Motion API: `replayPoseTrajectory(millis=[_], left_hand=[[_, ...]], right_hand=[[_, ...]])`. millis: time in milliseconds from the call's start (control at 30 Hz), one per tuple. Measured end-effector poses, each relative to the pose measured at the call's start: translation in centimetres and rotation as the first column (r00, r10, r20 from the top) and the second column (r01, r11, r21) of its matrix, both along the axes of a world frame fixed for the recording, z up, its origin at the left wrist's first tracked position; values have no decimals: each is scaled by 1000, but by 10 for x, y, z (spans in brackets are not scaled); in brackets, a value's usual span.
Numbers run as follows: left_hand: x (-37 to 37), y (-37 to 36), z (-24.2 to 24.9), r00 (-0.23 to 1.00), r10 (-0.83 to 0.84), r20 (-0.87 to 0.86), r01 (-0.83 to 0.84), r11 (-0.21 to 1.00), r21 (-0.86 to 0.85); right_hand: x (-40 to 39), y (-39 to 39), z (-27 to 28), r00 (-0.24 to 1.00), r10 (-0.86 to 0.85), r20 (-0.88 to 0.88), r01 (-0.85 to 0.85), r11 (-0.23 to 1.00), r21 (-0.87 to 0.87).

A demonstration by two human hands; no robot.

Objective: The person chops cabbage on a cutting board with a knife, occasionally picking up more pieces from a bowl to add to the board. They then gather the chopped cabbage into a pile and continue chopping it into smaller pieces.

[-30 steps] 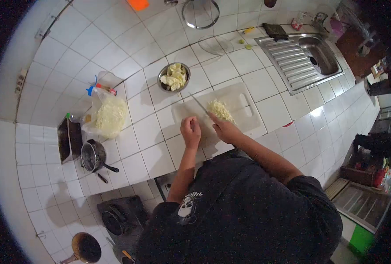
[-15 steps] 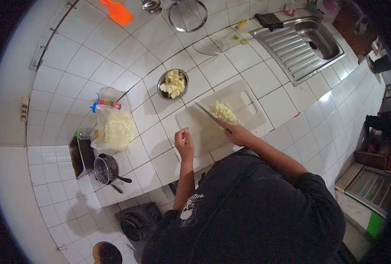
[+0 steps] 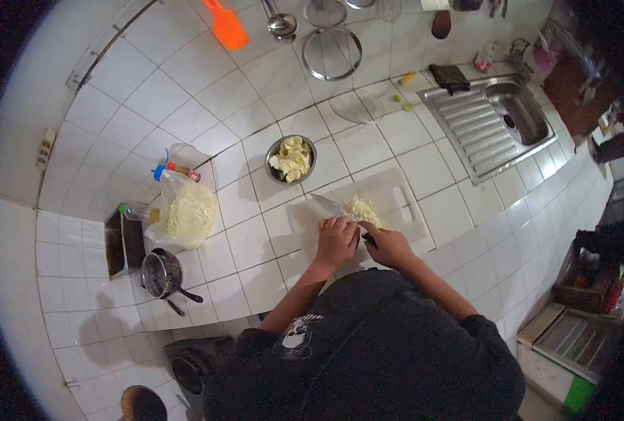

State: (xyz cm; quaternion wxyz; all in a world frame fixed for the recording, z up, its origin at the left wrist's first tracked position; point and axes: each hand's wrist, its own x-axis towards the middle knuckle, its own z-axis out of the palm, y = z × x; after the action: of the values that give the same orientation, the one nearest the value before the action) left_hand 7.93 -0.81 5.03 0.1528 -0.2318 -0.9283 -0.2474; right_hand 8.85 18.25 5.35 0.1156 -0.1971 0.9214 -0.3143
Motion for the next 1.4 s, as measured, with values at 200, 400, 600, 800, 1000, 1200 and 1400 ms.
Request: replayPoseTrajectory(millis=[200, 400, 600, 800, 1000, 1200, 1400], left_hand=[[-15, 4, -28, 974, -107, 202, 119, 992, -45], [-13, 6, -7, 998, -58, 11, 54, 976, 213], [-7, -4, -7, 993, -55, 109, 51, 998, 39], [-68, -43, -9, 981, 178, -76, -154, 956, 252], [-136, -119, 12, 931, 339, -132, -345, 938, -22], [-158, -149, 7, 956, 293, 16, -286, 941, -179], [-168, -151, 28, 933, 350, -77, -358, 923, -143]], right_hand=[[4, 8, 5, 990, 1, 144, -17, 994, 108], [4, 10, 13, 988, -39, 149, 19, 992, 128], [8, 11, 25, 982, -62, 180, 42, 993, 113], [15, 26, 8, 988, -38, 152, 25, 996, 85], [19, 32, 9, 984, -82, 160, 79, 997, 25], [18, 31, 3, 988, -78, 135, 84, 996, -41], [19, 30, 3, 983, -65, 171, 71, 997, -32]])
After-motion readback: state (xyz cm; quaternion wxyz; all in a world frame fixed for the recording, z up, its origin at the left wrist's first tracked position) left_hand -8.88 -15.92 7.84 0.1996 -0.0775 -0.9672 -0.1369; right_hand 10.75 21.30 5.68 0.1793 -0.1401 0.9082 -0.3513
